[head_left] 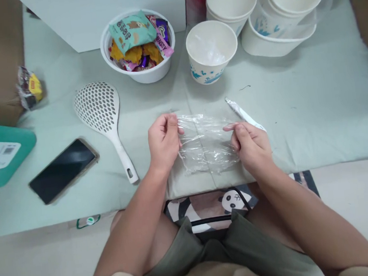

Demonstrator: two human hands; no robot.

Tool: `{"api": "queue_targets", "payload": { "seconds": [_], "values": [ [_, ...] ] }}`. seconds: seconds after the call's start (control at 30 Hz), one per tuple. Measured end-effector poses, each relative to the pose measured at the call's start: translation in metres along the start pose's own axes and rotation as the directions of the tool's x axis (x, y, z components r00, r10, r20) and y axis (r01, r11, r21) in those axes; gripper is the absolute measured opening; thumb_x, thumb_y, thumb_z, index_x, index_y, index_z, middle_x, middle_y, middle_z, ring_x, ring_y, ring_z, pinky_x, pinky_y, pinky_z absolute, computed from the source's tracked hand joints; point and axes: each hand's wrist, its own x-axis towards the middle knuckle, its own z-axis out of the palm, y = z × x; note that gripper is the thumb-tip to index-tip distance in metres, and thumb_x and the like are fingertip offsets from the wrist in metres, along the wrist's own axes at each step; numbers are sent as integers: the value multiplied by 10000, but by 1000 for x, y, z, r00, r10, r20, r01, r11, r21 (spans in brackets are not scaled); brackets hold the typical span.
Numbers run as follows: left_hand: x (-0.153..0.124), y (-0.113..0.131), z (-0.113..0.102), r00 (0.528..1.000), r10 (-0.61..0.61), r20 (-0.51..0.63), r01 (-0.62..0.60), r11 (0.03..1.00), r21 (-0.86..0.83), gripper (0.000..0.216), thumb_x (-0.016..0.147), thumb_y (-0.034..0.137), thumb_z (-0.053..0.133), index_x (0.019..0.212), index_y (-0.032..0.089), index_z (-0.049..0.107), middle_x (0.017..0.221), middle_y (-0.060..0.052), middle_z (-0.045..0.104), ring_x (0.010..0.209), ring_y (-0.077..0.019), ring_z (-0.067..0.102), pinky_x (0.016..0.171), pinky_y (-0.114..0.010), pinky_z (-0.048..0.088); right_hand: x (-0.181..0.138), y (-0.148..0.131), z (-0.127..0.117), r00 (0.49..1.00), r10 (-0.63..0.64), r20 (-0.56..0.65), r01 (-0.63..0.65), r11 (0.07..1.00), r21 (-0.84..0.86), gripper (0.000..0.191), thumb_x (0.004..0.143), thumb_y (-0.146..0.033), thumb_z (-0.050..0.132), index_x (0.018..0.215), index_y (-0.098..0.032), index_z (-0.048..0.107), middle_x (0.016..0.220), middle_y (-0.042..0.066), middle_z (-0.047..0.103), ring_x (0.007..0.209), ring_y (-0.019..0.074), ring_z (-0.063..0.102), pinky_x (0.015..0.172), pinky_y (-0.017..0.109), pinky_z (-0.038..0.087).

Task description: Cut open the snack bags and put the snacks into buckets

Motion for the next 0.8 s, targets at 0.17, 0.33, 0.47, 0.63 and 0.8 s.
{"api": "queue_targets", "payload": {
  "seconds": [0.17,0.33,0.47,0.63,0.8],
  "values": [
    [0,1,-8,996,69,-57,-69,998,5,404,957,562,671,778,212,577,555,73,505,356,-56,422,328,-198,317,-1,0,6,999,10,-45,-8,999,39,536,881,-733,644,863,-201,717,488,-70,429,434,89,354,454,260,283],
    [5,5,-12,985,63,-162,-69,997,-35,366,948,532,700,798,217,591,529,89,425,376,-55,414,346,-192,308,-1,2,10,991,61,-120,-44,990,137,450,888,-673,676,891,-224,703,488,-77,414,431,98,369,427,250,263],
    [8,17,-13,974,-226,-28,210,938,-275,448,904,649,693,871,212,600,643,56,563,390,-30,366,338,-196,236,3,-2,10,991,86,-107,-53,959,279,390,888,-623,704,867,-235,665,476,-97,385,390,84,302,395,240,261],
    [-1,21,-13,787,-349,508,512,830,-223,661,655,716,870,983,154,757,974,-76,774,527,-29,488,444,-180,390,13,-7,6,986,112,-127,-38,877,479,369,842,-574,779,855,-235,633,474,-119,350,370,62,281,386,209,289],
    [-12,13,-3,791,-302,532,462,865,-196,453,721,574,904,856,158,786,921,-44,785,757,-81,673,724,-174,571,12,-4,7,988,151,-24,-102,764,637,520,744,-661,835,1043,-266,676,790,-42,660,649,109,648,568,236,533]
  ]
}}
